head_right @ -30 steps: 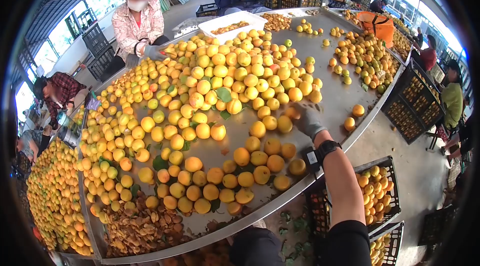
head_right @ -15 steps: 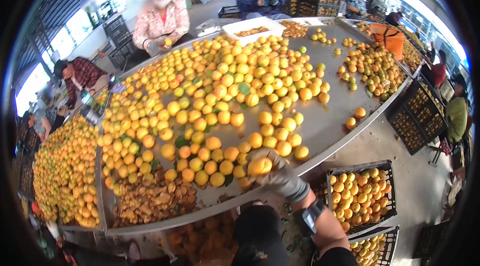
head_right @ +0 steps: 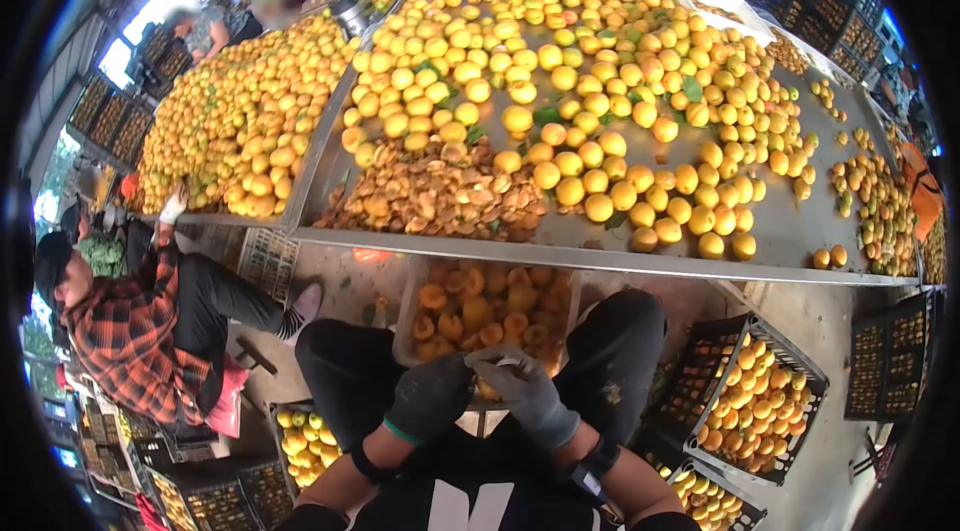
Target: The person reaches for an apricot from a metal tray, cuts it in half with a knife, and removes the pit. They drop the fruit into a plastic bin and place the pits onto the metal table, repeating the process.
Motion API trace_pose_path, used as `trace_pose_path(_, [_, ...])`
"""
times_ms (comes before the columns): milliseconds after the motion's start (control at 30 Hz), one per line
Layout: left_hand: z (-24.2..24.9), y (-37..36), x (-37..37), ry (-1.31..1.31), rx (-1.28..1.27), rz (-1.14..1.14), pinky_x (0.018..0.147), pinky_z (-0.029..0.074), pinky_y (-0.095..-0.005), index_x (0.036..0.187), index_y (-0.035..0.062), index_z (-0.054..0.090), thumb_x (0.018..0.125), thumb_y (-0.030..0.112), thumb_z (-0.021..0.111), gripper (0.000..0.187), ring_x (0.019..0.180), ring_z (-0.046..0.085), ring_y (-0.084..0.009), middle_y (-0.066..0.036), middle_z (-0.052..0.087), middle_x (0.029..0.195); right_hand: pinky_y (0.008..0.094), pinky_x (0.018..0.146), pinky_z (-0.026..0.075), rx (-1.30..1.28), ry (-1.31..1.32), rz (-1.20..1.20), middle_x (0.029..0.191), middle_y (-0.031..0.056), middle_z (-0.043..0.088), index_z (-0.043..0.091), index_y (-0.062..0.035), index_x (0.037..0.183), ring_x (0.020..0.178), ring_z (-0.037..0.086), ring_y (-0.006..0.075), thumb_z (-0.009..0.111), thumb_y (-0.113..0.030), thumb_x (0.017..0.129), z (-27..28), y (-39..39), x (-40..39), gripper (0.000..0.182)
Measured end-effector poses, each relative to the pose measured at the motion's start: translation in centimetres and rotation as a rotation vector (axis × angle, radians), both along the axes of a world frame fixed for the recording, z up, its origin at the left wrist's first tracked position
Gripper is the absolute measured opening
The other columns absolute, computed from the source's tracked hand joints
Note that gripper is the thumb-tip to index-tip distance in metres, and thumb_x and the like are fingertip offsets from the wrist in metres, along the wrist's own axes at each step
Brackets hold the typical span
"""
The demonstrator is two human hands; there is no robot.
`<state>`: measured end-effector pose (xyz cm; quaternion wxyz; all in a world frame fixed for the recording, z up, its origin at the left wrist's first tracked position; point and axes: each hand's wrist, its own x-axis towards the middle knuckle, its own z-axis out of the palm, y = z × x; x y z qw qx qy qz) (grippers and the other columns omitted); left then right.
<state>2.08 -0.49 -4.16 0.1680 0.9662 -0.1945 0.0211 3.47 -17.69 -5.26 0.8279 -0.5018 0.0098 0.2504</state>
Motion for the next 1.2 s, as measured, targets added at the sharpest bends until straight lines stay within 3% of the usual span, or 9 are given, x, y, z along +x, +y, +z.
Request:
trace_pose_path(133, [1.2,1.9,-0.3,0.288,-0.526,-0.113,0.048,0.045,-0.0317,0.105,0.0058,0.054,0.082,0.022,0.063,0.029,0.055,0.058,-0.0231,-0.014,0.062,0.083,0.0265,0.086,0.045,0.034,-0.098,0.132,0.103,0.0059,0.063,0.062,-0.0023,0.101,0.094,0.058,0.0133,0.056,-0.008,0.09,-0.1,-0.9,-0.7,0.013])
trace_pose_path(200, [2.9,3.1,-0.9,1.479,-1.339,0.243,0.046,0.041,-0.0248,0.108,0.007,0.051,0.087,0.023,0.061,0.028,0.051,0.052,-0.0137,-0.01,0.059,0.079,0.0276,0.089,0.044,0.105,-0.213,0.207,0.105,0.0067,0.062,0.062,-0.0024,0.102,0.098,0.058,0.0147,0.057,-0.007,0.089,-0.7,-1.7,0.0,0.014])
trace_pose_path(333, [2.1,4.2,-1.8,1.679,-1.522,0.109,0.047,0.038,-0.0207,0.109,0.0091,0.05,0.088,0.023,0.061,0.027,0.052,0.047,-0.0078,-0.005,0.056,0.078,0.0305,0.099,0.038,0.241,-0.139,0.253,0.108,0.0076,0.059,0.057,-0.003,0.111,0.107,0.054,0.0184,0.062,-0.007,0.085,-0.8,-1.4,-0.5,0.027])
trace_pose_path(400, [2.0,3.9,-1.9,1.471,-1.495,0.237,0.046,0.037,-0.0216,0.107,0.0083,0.051,0.088,0.023,0.061,0.026,0.053,0.048,-0.0082,-0.004,0.057,0.076,0.0307,0.1,0.037,0.287,0.067,0.165,0.106,0.0072,0.059,0.055,-0.0032,0.115,0.108,0.054,0.0187,0.063,-0.008,0.085,0.9,-0.8,-1.0,0.031])
trace_pose_path(533, [3.4,3.9,-1.8,0.873,-1.157,0.218,0.046,0.039,-0.0249,0.103,0.009,0.053,0.086,0.021,0.064,0.024,0.052,0.053,-0.0139,-0.006,0.058,0.073,0.0277,0.095,0.041,-0.082,-0.209,0.13,0.113,0.0064,0.056,0.049,-0.0036,0.12,0.105,0.054,0.0161,0.07,-0.008,0.081,2.6,-0.7,-1.3,0.045])
trace_pose_path(600, [3.4,3.6,-2.1,0.139,-0.592,0.071,0.054,0.047,-0.032,0.099,0.0062,0.056,0.085,0.023,0.064,0.023,0.063,0.062,-0.0235,-0.011,0.062,0.077,0.0267,0.093,0.043,-0.283,-0.365,0.154,0.115,0.0062,0.054,0.048,-0.0037,0.121,0.104,0.054,0.0148,0.072,-0.007,0.079,2.6,-0.8,-1.7,0.048])
trace_pose_path(700, [3.4,2.8,-3.4,-0.084,-0.266,-0.016,0.055,0.048,-0.0347,0.097,0.0059,0.06,0.082,0.017,0.064,0.02,0.069,0.064,-0.0266,-0.013,0.064,0.082,0.025,0.088,0.045,-0.227,-0.247,0.211,0.113,0.0047,0.053,0.048,-0.0043,0.119,0.1,0.053,0.0116,0.074,-0.005,0.077,2.6,-0.4,-2.6,0.049])
trace_pose_path(900, [0.7,3.0,-4.4,-0.278,-0.164,-0.032,0.054,0.049,-0.0374,0.094,0.0048,0.061,0.07,0.009,0.065,0.024,0.064,0.061,-0.0281,-0.011,0.063,0.08,0.0233,0.079,0.046,-0.221,-0.222,0.161,0.102,0.0029,0.052,0.048,-0.0049,0.115,0.089,0.054,0.0087,0.07,-0.002,0.079,4.2,1.1,-3.4,0.043])
trace_pose_path(1200, [0.8,3.6,-4.9,-0.172,-0.17,-0.098,0.057,0.051,-0.0345,0.106,0.0028,0.06,0.08,0.009,0.059,0.027,0.071,0.064,-0.0245,-0.013,0.065,0.089,0.0234,0.072,0.045,-0.35,-0.428,0.124,0.098,0.0042,0.051,0.048,-0.0057,0.112,0.081,0.054,0.0107,0.07,0.002,0.075,4.1,1.4,-3.6,0.044])
